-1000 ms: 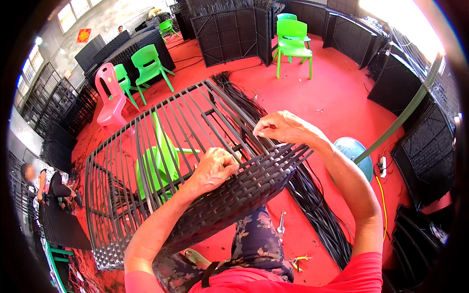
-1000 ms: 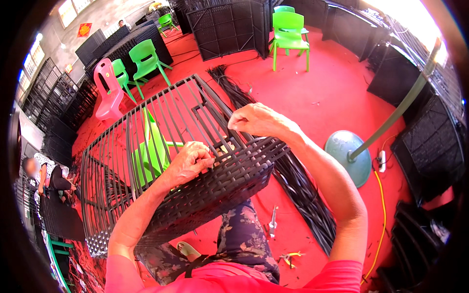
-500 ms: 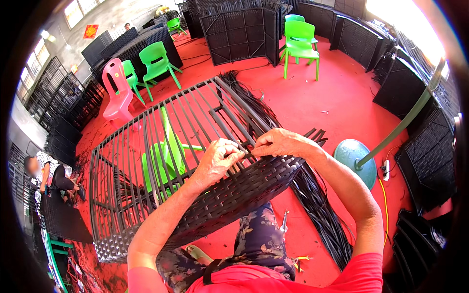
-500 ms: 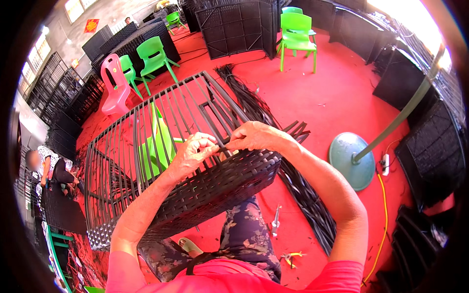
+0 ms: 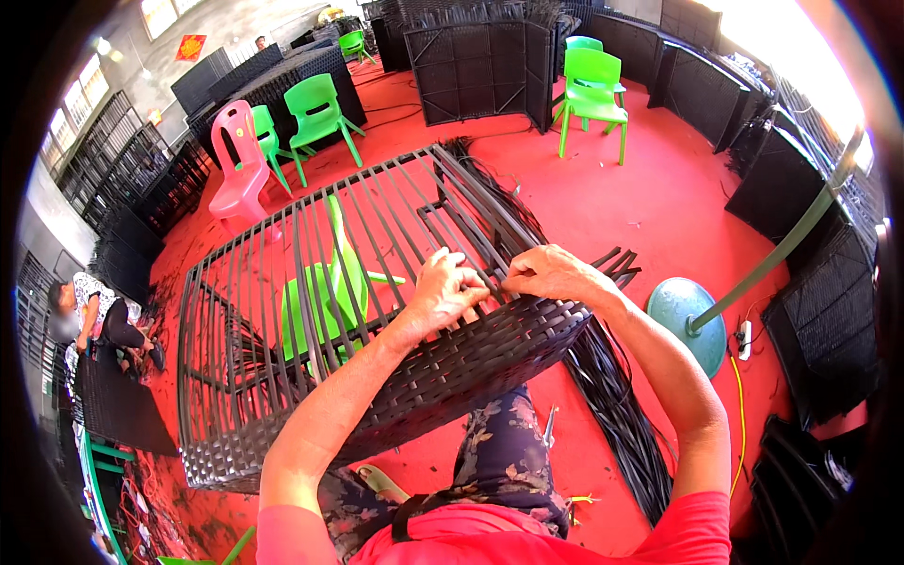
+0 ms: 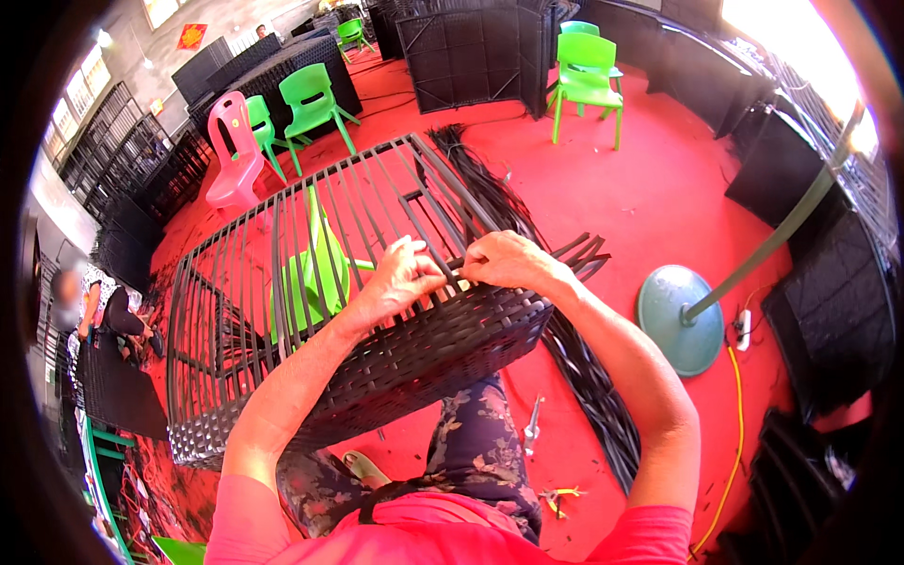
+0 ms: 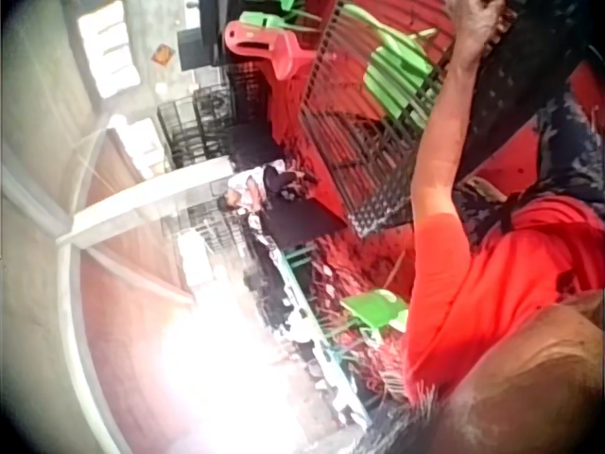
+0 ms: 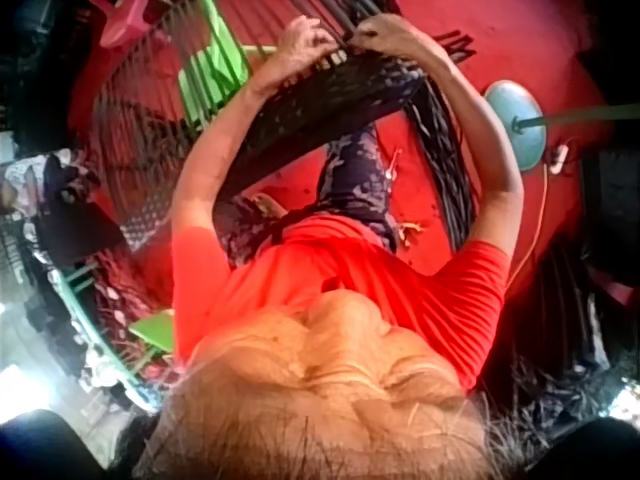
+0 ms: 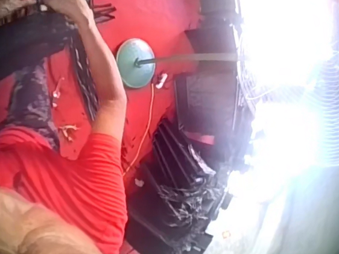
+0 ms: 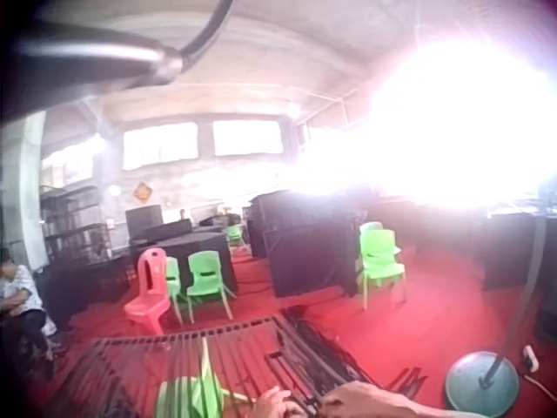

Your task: The person weaves plastic strips through the metal frame of a piece of furniture by hand.

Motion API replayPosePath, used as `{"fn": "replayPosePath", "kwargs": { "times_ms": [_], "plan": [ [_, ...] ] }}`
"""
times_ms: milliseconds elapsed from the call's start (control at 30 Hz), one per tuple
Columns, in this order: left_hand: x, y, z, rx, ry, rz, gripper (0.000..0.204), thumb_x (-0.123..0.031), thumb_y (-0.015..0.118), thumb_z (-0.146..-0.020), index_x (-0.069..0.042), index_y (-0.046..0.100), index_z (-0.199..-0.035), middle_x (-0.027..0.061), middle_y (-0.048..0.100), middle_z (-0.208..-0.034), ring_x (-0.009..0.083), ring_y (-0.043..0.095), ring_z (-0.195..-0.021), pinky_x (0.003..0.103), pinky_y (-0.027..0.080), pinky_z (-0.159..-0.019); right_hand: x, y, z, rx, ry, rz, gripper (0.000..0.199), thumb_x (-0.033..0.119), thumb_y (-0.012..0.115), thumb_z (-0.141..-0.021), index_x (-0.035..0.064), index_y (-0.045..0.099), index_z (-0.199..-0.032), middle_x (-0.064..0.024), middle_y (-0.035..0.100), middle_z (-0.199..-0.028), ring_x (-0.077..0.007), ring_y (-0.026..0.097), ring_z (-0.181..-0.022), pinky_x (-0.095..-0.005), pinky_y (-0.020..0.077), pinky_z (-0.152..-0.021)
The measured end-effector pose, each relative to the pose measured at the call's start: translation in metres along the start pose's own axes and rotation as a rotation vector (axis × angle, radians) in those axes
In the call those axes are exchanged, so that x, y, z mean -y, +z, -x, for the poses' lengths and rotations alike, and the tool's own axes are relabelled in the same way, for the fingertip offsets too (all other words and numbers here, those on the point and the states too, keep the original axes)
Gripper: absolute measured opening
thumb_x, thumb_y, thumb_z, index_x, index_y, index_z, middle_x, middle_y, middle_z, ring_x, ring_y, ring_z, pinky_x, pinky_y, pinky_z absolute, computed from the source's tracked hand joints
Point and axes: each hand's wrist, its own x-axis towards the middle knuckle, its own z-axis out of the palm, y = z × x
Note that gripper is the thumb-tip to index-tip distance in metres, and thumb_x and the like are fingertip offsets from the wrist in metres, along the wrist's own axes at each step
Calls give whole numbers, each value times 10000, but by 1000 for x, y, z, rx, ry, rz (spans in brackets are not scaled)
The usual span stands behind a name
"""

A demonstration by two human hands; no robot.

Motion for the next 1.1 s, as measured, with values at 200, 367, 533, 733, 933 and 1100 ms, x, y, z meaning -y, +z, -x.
{"fn": "replayPosePath", "kwargs": {
  "times_ms": [200, 367, 533, 733, 933, 1100],
  "plan": [
    [-27, -8, 29, -344, -110, 242, 169, -187, 644, -732, -29, 664, -788, 130, 516, -1068, 265, 404, -1091, 347, 366, -886, 14, 11, -7, -99, -155, -201, 280, 269, 547, -829, 56, 606, -1001, -145, 628, -777, -246, 618, -728, -345, 458, -661],
    [-23, -23, 56, -290, -179, 395, 217, -235, 642, -765, -20, 645, -794, 85, 518, -1076, 197, 460, -1017, 331, 379, -840, 25, 22, -10, 63, -77, -272, 309, 318, 546, -843, 29, 631, -916, -38, 529, -598, -102, 510, -504, -269, 437, -491],
    [3, -8, 60, -294, -104, -232, 260, -296, 594, -801, -74, 654, -921, 174, 452, -1227, 367, 317, -1208, 475, 264, -976, 22, 29, -9, -28, 15, -313, 276, 269, 541, -805, 6, 592, -743, -45, 563, -584, -130, 532, -526, -284, 415, -484],
    [15, 1, 48, -185, -174, -130, 244, -345, 576, -793, -171, 680, -928, 199, 286, -1368, 422, 174, -1278, 532, 138, -1024, 35, 35, -12, -54, -4, -35, 257, 300, 544, -740, 62, 641, -725, -128, 590, -625, -249, 594, -622, -361, 444, -594],
    [15, -12, 50, -192, -259, 397, 217, -294, 658, -747, -115, 670, -869, 213, 436, -1230, 335, 279, -1232, 438, 232, -994, 35, 36, -11, -20, -16, -21, 262, 328, 551, -787, 97, 660, -845, -124, 610, -676, -236, 599, -638, -365, 447, -606],
    [-13, -20, 75, -462, -130, 198, 205, -220, 662, -733, -27, 652, -803, 125, 471, -1185, 243, 393, -1106, 363, 335, -913, 55, 43, -12, -66, -89, -216, 306, 277, 538, -853, 76, 589, -1078, -50, 560, -652, -119, 509, -560, -279, 421, -527]
  ]
}}
